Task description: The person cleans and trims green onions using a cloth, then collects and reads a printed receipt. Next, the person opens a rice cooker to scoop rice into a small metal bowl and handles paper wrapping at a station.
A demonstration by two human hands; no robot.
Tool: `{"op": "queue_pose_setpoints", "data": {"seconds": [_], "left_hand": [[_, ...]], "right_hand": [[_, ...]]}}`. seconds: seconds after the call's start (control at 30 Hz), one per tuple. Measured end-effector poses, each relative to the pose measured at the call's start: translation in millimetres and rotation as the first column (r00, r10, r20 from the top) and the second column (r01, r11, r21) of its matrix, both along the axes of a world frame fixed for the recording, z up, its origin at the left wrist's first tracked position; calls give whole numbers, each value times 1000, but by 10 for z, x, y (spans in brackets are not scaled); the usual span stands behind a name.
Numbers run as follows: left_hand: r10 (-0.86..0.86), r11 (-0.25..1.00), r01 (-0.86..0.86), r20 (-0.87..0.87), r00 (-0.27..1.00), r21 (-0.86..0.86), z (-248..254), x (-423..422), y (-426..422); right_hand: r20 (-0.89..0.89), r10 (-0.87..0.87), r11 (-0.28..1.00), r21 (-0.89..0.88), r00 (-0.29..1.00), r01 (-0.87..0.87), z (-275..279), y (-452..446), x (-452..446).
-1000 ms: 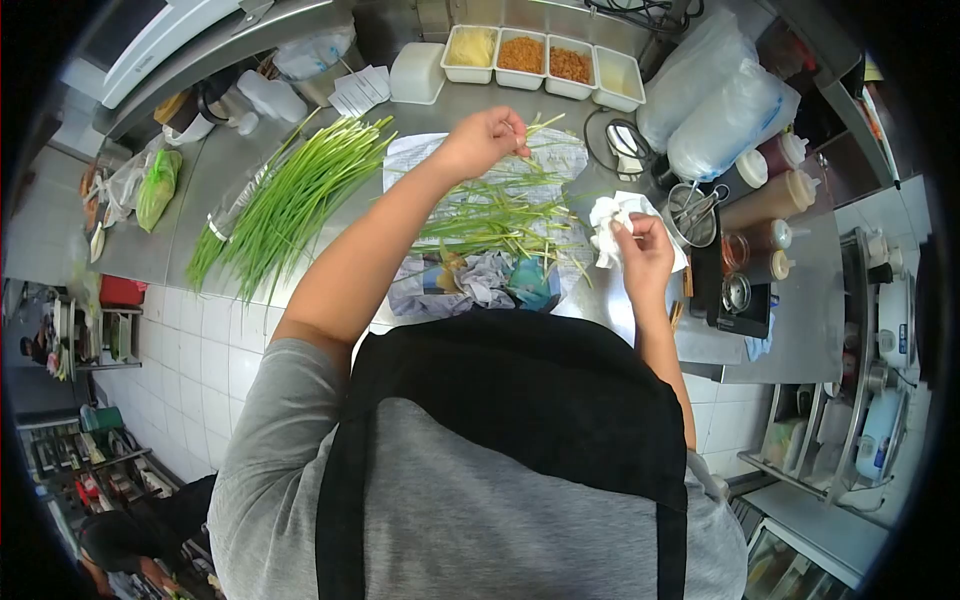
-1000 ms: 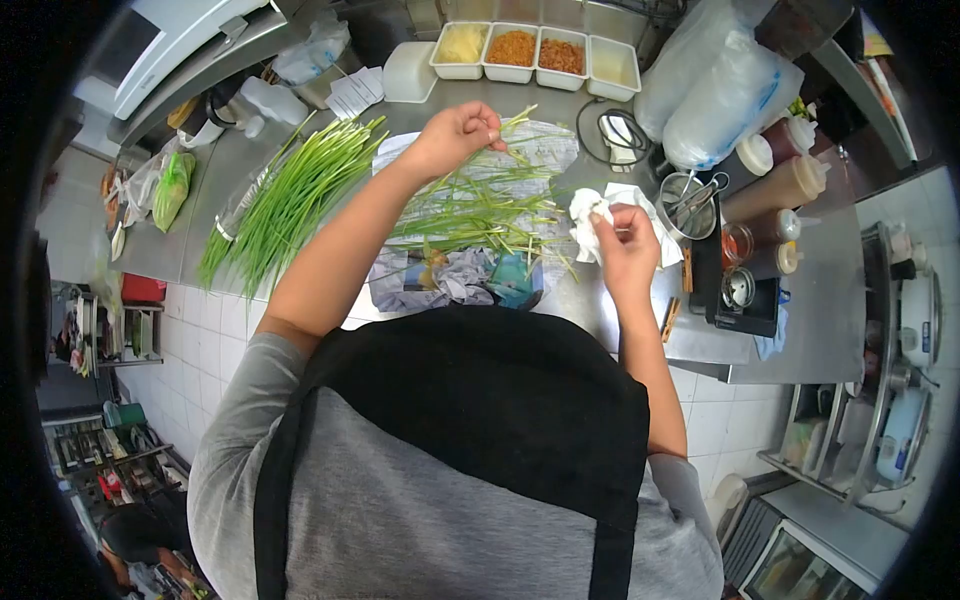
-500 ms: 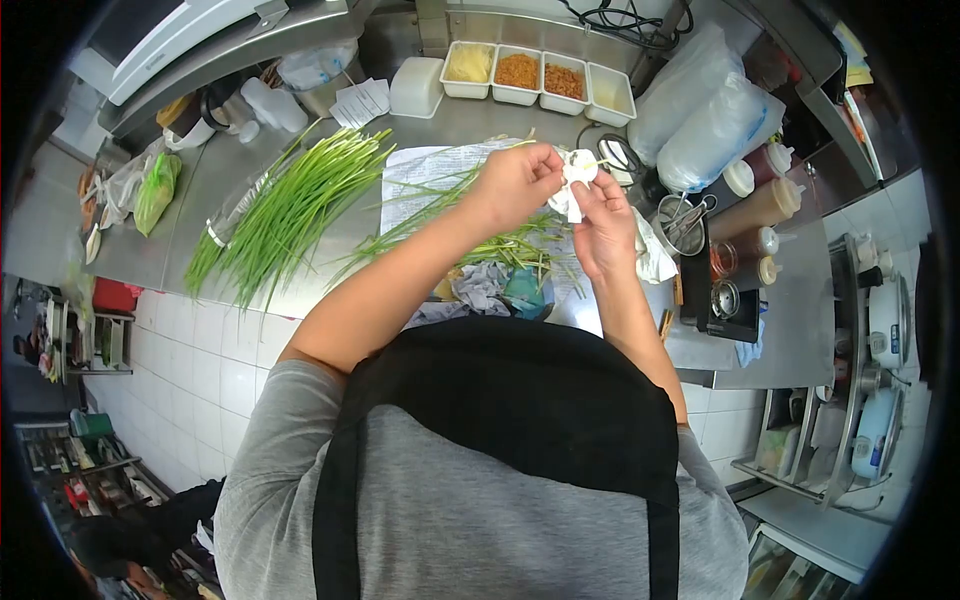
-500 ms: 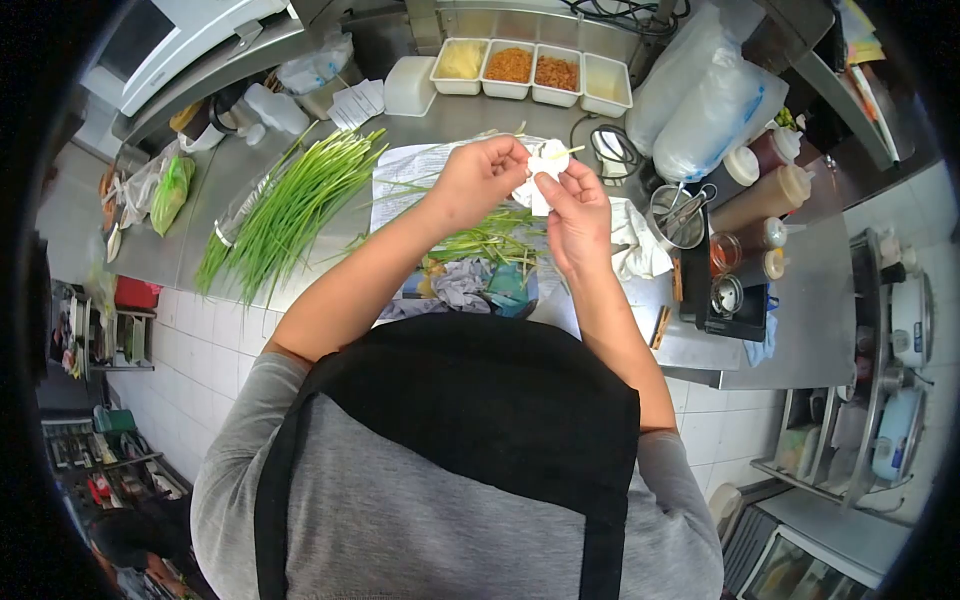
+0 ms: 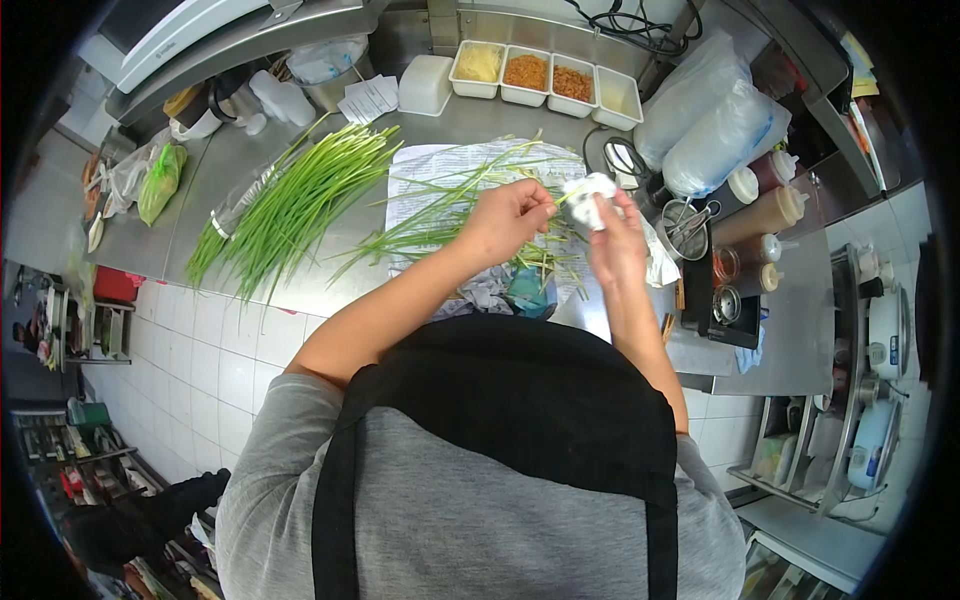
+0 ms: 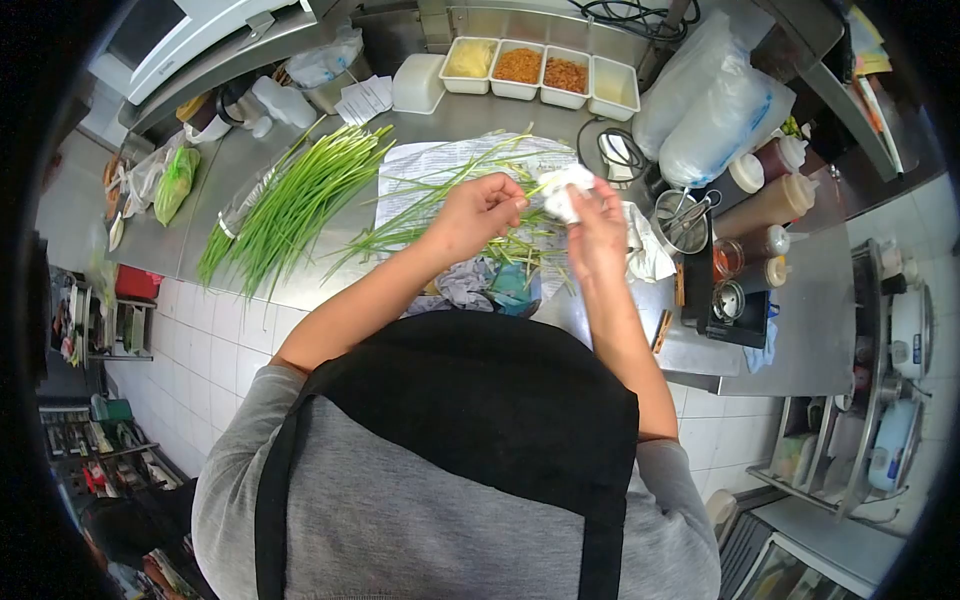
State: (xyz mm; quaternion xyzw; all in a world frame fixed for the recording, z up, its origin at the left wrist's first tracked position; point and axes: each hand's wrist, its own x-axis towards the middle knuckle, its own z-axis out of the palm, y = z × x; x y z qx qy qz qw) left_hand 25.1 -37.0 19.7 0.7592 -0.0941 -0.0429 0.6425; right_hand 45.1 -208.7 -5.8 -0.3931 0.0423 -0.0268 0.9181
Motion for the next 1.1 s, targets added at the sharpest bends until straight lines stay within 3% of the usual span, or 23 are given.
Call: {"op": "queue_pose_setpoints", "data": {"seconds": [0.03, 0.1, 0.17, 0.3, 0.33, 0.37, 0.43, 0.47, 0.57, 0.6, 0.7, 0.8, 0.9, 0.97, 1.1], "left_hand": [[-3, 1000, 3, 15, 1000, 13, -5, -3, -15], [-21, 999, 19, 42, 999, 34, -45, 1, -22], [-50, 998, 46, 63, 997, 53, -123, 3, 0], [-63, 998, 61, -107, 992, -26, -19, -63, 64], [-80, 994, 67, -162, 984, -86, 8, -67, 88], [-102, 987, 71, -215, 971, -146, 21, -67, 110], [-129, 970, 72, -239, 962, -231, -6, -59, 142], [-144, 959, 73, -250, 958, -274, -17, -54, 147], [-153, 960, 80, -264, 952, -267, 9, -60, 144], [-152, 966, 88, -263, 953, -242, 2, -62, 139], [-163, 978, 120, -262, 951, -173, -15, -70, 115], [-187, 976, 143, -290, 939, -167, 10, -84, 124], [-209, 960, 117, -370, 905, -256, 55, -95, 216], [-244, 936, 102, -414, 877, -336, 44, -82, 278], [-192, 951, 66, -414, 890, -301, 41, -83, 312]], "right_hand": [[-46, 42, 998, -39, 998, -44, 81, 120, -129], [27, 173, 980, -107, 984, -170, 111, 214, -194], [44, 99, 991, -90, 994, -94, 56, 187, -119], [64, -49, 998, -36, 997, 51, 77, -66, 104], [35, -16, 985, -172, 999, 21, 90, -148, 108], [74, 64, 918, -396, 995, -30, 12, -218, 120], [92, 234, 631, -772, 968, -79, 2, -209, 43], [-83, 178, 166, -980, 980, -113, 40, -260, -25], [378, 186, 251, -911, 907, 328, -66, -155, -60], [134, 181, 483, -875, 974, 30, 28, -103, -97], [21, 276, 811, -542, 961, -222, 257, 48, -148], [27, 262, 879, -419, 965, -227, 200, 34, -38], [12, 104, 951, -295, 994, -96, 239, -31, 92], [-21, 162, 938, -307, 987, -160, 262, -59, 105], [-107, 328, 890, -299, 938, -345, 288, 75, -3]]}}
